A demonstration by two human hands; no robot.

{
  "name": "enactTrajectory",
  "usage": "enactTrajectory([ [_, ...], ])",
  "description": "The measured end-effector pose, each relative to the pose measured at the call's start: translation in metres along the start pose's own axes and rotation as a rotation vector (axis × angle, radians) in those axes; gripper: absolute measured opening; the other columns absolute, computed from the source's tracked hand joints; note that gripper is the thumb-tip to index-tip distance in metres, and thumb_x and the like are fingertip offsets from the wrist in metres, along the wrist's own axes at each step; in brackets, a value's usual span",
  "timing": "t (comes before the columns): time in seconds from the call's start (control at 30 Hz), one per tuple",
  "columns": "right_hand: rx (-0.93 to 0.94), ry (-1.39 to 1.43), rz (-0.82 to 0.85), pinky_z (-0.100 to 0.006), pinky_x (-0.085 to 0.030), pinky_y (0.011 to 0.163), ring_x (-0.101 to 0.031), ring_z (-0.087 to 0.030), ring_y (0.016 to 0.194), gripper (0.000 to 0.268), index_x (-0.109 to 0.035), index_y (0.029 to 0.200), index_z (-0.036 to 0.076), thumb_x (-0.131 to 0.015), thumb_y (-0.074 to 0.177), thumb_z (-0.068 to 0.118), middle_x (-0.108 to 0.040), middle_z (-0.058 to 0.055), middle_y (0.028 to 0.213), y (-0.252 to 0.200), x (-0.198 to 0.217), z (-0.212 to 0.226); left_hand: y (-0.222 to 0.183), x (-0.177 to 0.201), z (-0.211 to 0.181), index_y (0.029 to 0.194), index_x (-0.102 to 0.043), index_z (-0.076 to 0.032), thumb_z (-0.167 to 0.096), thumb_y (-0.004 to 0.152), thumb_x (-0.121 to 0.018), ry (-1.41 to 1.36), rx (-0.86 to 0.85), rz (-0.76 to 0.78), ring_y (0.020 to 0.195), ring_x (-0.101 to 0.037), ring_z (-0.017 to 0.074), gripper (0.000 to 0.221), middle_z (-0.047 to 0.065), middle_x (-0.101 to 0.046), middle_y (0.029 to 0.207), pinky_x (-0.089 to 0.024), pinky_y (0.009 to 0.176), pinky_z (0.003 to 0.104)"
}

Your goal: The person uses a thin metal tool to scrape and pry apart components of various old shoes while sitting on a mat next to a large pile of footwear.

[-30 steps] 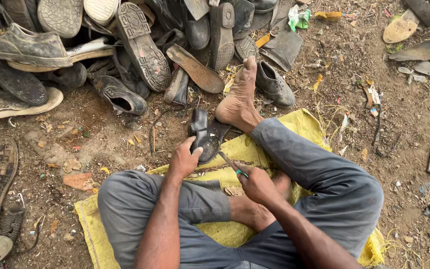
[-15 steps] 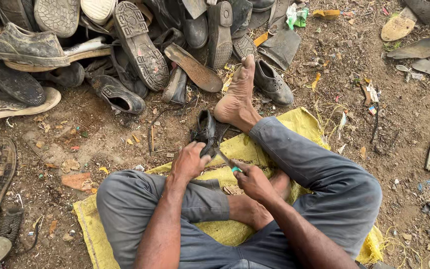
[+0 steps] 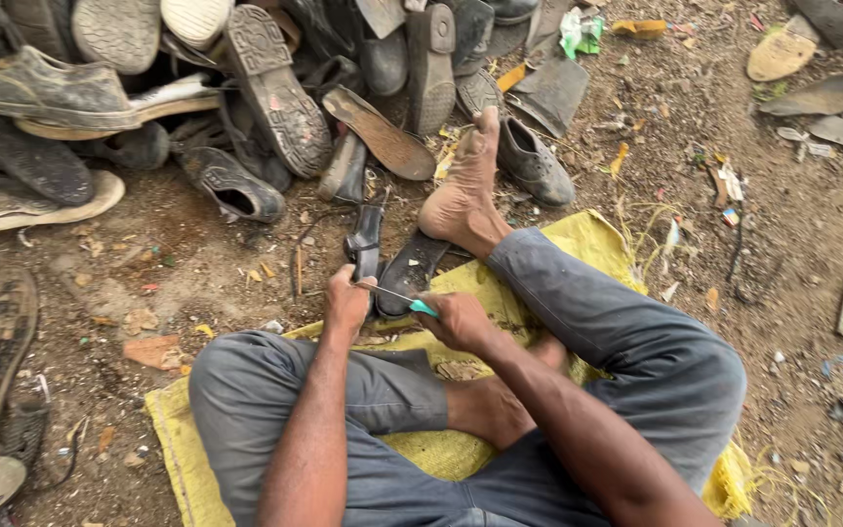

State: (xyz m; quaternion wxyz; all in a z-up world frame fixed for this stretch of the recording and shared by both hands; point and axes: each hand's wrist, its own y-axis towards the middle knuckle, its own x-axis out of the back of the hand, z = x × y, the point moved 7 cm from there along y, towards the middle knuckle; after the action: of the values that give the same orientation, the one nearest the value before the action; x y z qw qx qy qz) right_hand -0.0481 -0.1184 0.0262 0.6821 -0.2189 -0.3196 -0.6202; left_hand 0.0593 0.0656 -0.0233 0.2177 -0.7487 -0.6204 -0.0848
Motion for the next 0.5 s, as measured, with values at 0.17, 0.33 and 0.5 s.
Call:
enactTrajectory([
  [0.17,-0.056,0.256,0.205,-0.04,-0.054,0.064,-0.069,-0.024,0.071,0.018,-0.076,0.103,0.012,-0.074,0.093,0.027,-0.074,-0.006,0.079,0.029,-0.027,-0.036,-0.005,0.006,0.01,0.112,-0.075,-0.006,-0.019,0.095,-0.065,-0.099,0.275,0.101,0.072,-0.057,0.0243,0.023,0.016,-0.07,0.09,-0.04,0.067,0.044],
  [0.33,-0.442,0.387,0.376,-0.031,-0.047,0.055,-0.058,-0.011,0.058,0.016,-0.077,0.098,0.011,-0.078,0.092,0.025,-0.065,0.002,0.068,0.037,-0.025,-0.05,-0.01,0.012,-0.019,0.114,-0.074,-0.006,-0.019,0.082,-0.071,-0.095,0.237,0.108,0.087,-0.07,0.0197,0.035,0.009,-0.076,0.099,-0.054,0.081,0.036],
  [0.5,-0.519,0.688,0.173,-0.034,-0.035,0.053,-0.044,-0.011,0.058,0.023,-0.066,0.103,0.001,-0.072,0.1,0.023,-0.052,0.0,0.07,0.047,-0.017,-0.039,-0.02,0.012,-0.047,0.118,-0.069,-0.007,-0.024,0.083,-0.072,-0.175,0.194,0.144,0.088,-0.071,0.0209,0.04,0.012,-0.075,0.104,-0.056,0.081,0.036],
])
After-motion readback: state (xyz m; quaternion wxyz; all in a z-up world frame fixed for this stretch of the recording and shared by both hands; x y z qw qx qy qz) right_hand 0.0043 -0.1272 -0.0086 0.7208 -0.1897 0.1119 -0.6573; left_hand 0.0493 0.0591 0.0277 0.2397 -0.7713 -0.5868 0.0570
